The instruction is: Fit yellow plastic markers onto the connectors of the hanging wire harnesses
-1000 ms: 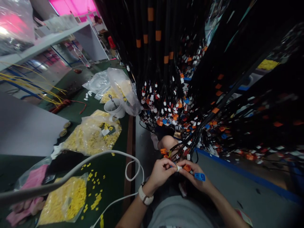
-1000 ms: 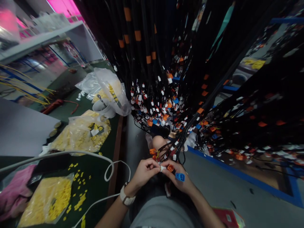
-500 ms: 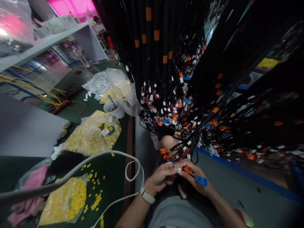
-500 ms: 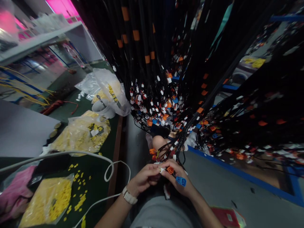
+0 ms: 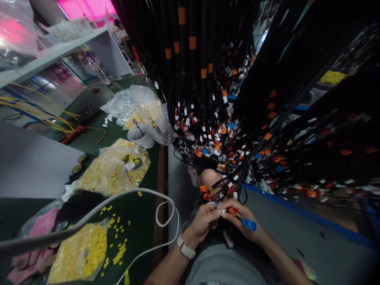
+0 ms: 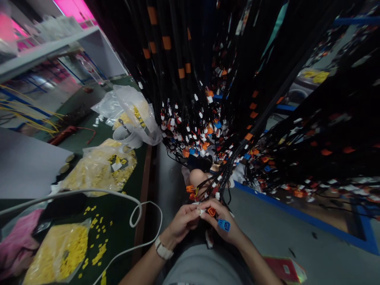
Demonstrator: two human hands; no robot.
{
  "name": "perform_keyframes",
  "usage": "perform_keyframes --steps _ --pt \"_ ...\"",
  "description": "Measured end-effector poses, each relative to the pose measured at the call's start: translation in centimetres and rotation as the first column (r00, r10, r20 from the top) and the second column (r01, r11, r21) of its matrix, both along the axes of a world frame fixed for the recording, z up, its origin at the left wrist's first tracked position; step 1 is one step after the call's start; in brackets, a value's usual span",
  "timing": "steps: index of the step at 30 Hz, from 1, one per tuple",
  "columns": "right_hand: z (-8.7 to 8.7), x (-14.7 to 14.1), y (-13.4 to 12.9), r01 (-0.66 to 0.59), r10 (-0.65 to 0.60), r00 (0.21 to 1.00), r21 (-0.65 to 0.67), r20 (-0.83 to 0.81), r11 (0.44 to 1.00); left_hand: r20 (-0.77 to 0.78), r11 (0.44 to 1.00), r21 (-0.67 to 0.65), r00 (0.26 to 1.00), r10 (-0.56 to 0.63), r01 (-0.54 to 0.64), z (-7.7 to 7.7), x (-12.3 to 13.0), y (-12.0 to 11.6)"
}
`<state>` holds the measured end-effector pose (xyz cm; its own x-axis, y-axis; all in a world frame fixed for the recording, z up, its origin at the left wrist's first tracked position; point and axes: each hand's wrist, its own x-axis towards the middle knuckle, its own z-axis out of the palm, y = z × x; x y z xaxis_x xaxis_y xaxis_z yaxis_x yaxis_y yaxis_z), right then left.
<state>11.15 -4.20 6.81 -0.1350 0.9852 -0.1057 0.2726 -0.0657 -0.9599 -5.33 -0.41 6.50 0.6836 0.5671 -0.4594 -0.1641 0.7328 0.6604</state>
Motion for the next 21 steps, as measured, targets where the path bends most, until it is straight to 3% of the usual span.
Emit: perform_keyframes --steps 16,21 --pt "-0.41 -0.12 0.11 -0.028 0.027 0.998 0.025 0.049 0.999 -0.025 0.999 -0.051 1.000 0.006 -0.007 -0.39 -0.09 0.20" --pt "-0.62 0.55 -0.19 0.049 -0.089 0.963 0.158 0.254 0.986 -0.023 0.997 -0.070 0.999 0.026 -0.028 -0.91 -0.10 0.35"
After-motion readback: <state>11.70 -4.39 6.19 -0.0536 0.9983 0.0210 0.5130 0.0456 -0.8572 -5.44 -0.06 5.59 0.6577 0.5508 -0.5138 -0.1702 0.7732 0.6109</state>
